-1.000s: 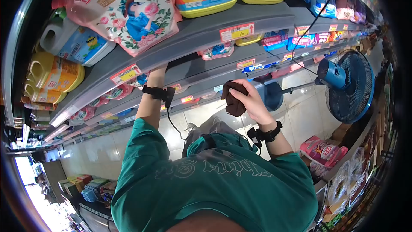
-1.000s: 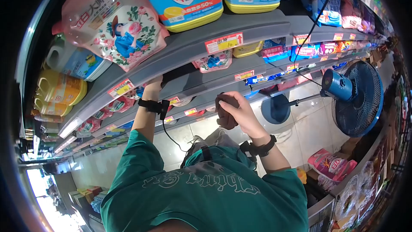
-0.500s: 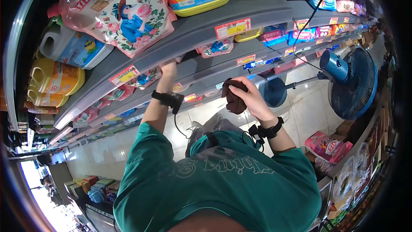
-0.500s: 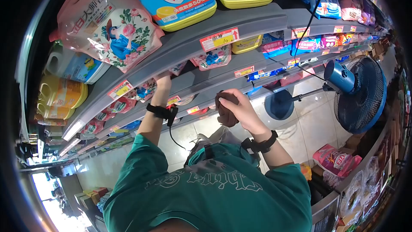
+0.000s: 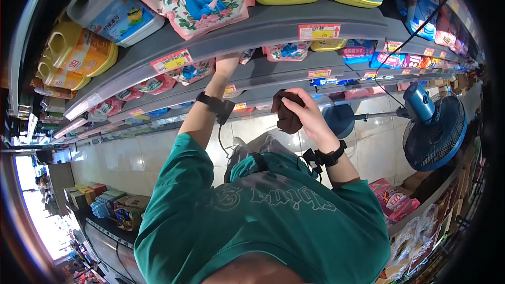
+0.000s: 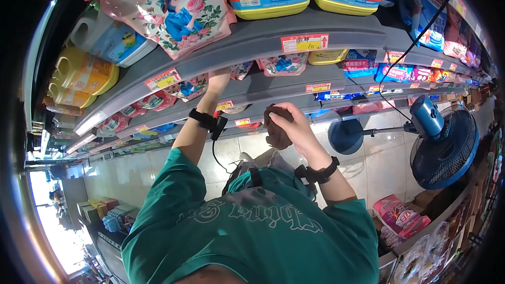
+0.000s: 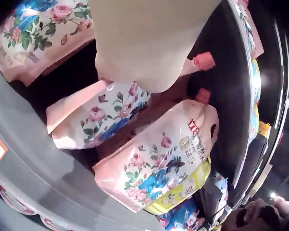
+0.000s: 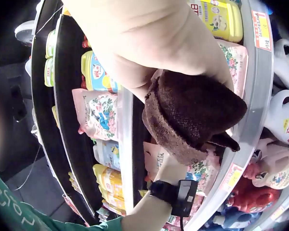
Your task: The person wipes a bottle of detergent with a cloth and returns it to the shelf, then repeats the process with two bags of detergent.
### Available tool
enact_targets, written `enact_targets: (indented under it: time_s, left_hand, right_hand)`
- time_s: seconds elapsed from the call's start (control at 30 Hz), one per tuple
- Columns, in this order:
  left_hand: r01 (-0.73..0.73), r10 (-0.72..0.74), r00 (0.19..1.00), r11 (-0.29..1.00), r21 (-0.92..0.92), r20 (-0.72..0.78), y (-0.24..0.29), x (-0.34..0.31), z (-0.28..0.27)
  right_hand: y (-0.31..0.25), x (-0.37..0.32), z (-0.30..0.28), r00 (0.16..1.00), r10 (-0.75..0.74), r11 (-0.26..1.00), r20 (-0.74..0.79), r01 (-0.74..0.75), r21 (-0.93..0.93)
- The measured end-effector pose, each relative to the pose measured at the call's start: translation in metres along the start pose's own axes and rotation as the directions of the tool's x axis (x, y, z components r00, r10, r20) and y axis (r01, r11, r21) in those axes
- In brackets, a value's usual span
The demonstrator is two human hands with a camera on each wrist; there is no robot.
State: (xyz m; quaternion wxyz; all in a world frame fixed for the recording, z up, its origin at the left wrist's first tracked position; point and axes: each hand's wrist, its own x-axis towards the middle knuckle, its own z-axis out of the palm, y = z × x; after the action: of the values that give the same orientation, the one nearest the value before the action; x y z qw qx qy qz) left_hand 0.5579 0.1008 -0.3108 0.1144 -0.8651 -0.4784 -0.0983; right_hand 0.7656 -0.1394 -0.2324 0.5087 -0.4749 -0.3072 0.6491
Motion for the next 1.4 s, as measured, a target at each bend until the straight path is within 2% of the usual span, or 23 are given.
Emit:
enact_targets:
  time_s: [0.03,0.07,0.1,0.13,0.17,0.23,0.3,0.37,0.47,0.5,0.6,0.7,0.9,1.0,1.03,1.13,1.17,1.27,1.37,1.4]
  left_hand:
    - [-0.045,0.055,0.997,0.985,0.164,-0.056,0.005,-0.004,-0.001]
    - [0.068,-0.139,0.969,0.946,-0.318,-0.206,0.012,-0.006,0.002]
    - [0.080,-0.370,0.897,0.675,-0.734,-0.243,0.021,-0.008,0.000]
    - [-0.010,-0.576,0.802,0.248,-0.969,-0.156,0.026,-0.011,-0.002]
    - [0.147,-0.565,0.825,0.228,-0.963,-0.008,0.026,-0.021,-0.007]
    - [0.449,-0.536,0.794,0.198,-0.871,0.287,0.028,-0.045,-0.061]
    - [0.253,-0.514,0.857,0.356,-0.899,0.037,0.012,-0.068,-0.019]
    - [0.059,-0.478,0.856,0.467,-0.882,-0.196,0.018,-0.084,-0.032]
    - [0.108,-0.468,0.873,0.459,-0.882,-0.137,0.021,-0.107,-0.023]
    - [0.158,-0.502,0.864,0.328,-0.931,-0.030,0.023,-0.108,-0.023]
    - [0.417,-0.591,0.763,0.140,-0.898,0.261,0.032,-0.116,-0.032]
    - [0.294,-0.564,0.802,0.086,-0.952,0.197,0.028,-0.117,-0.026]
    - [0.415,-0.609,0.759,0.179,-0.892,0.231,0.033,-0.128,-0.023]
    - [0.166,-0.626,0.777,0.290,-0.942,-0.056,0.030,-0.131,-0.010]
    - [0.128,-0.669,0.743,0.188,-0.974,-0.031,0.032,-0.129,-0.014]
    - [0.092,-0.703,0.711,0.141,-0.986,-0.034,0.033,-0.128,-0.028]
    - [0.082,-0.711,0.699,0.189,-0.978,-0.079,0.034,-0.125,-0.033]
    - [0.076,-0.727,0.686,0.051,-0.996,0.015,0.023,-0.127,-0.022]
    - [-0.055,-0.756,0.641,-0.221,-0.974,0.136,0.022,-0.119,-0.023]
    - [-0.112,-0.778,0.592,-0.339,-0.934,0.211,0.019,-0.114,-0.021]
  right_hand:
    - [0.001,-0.001,-0.001,1.000,0.002,1.000,0.006,-0.002,0.005]
    - [0.003,-0.002,-0.002,1.000,0.001,1.000,0.011,-0.001,0.010]
    - [0.004,-0.003,-0.004,1.000,0.000,1.000,0.015,0.000,0.016]
    - [0.005,-0.003,-0.005,1.000,-0.016,1.000,0.002,0.016,-0.004]
    - [0.006,-0.003,-0.006,0.999,-0.031,0.999,-0.012,0.031,-0.024]
    - [0.007,-0.003,-0.008,0.999,-0.040,0.999,-0.027,0.039,-0.037]
    - [0.008,-0.002,-0.010,0.999,-0.023,0.999,-0.027,0.022,-0.023]
    - [0.011,0.001,-0.010,0.999,-0.016,0.999,-0.031,0.015,-0.033]
    - [0.015,0.007,-0.005,1.000,-0.020,0.998,-0.003,0.020,-0.059]
    - [0.015,0.008,-0.003,1.000,-0.025,0.997,0.009,0.025,-0.068]
    - [0.013,0.011,0.005,0.998,-0.001,0.999,0.056,0.004,-0.052]
    - [0.011,0.011,0.010,0.998,0.018,0.999,0.067,-0.015,-0.048]
    - [0.019,0.008,0.006,0.999,0.017,0.997,0.052,-0.013,-0.071]
    - [0.021,0.007,0.003,0.999,0.024,0.997,0.037,-0.021,-0.073]
    - [0.020,0.007,0.002,0.999,0.024,0.997,0.034,-0.022,-0.072]
    - [0.020,0.009,-0.001,0.999,0.025,0.997,0.035,-0.022,-0.068]
    - [0.022,0.010,-0.002,0.999,0.023,0.998,0.039,-0.021,-0.067]
    - [0.022,0.013,-0.001,0.998,0.036,0.998,0.055,-0.032,-0.058]
    - [0.020,0.015,0.005,0.997,0.050,0.998,0.059,-0.048,-0.036]
    - [0.020,0.015,0.007,0.997,0.056,0.998,0.056,-0.054,-0.026]
